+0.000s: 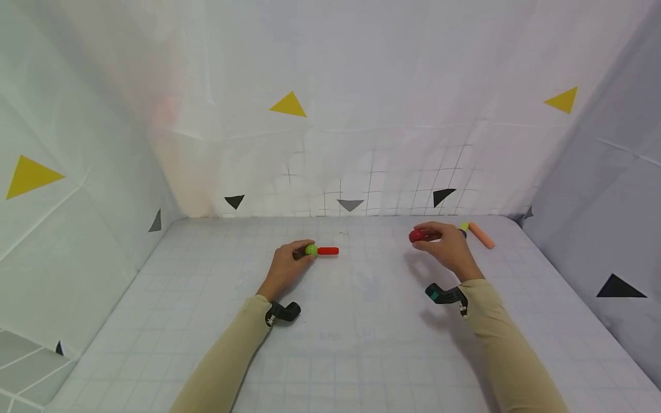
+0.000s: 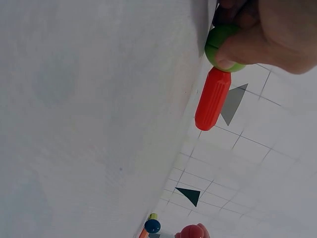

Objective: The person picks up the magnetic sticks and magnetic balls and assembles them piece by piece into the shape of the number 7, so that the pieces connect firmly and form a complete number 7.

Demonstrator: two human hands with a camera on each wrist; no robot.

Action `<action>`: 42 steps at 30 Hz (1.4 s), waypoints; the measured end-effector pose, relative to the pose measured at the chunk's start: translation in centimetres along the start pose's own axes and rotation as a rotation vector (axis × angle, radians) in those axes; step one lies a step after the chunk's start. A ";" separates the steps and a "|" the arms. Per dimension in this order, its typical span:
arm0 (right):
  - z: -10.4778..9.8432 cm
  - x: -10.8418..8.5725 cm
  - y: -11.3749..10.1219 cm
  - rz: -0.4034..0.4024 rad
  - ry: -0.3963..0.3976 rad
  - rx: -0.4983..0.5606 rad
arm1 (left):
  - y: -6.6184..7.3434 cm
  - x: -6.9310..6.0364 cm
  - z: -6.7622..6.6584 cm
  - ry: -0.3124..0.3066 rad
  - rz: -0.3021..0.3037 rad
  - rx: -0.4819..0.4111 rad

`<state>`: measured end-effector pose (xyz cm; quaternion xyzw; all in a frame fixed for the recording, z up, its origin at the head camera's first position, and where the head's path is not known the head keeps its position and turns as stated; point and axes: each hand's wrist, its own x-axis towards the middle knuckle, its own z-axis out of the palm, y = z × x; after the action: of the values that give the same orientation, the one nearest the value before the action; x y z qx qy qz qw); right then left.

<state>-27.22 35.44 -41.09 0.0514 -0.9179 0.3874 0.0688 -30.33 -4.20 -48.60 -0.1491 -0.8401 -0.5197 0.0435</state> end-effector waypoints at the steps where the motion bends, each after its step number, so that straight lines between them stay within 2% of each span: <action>1: 0.2 0.0 -0.1 -0.003 0.000 0.001 | 0.0 0.0 0.0 -0.001 0.000 0.000; 9: 1.6 0.4 -1.3 0.013 -0.007 0.015 | 0.0 0.0 0.0 -0.001 -0.002 0.008; 24: 3.6 1.2 -2.8 -0.039 -0.041 0.004 | 0.3 0.0 -0.1 -0.008 -0.004 -0.003; 42: 5.1 1.7 -3.5 -0.053 -0.082 -0.002 | 0.0 0.0 0.0 -0.014 -0.013 -0.002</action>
<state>-28.83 29.27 -41.81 0.0915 -0.9186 0.3823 0.0413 -30.36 -4.17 -48.59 -0.1474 -0.8409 -0.5197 0.0341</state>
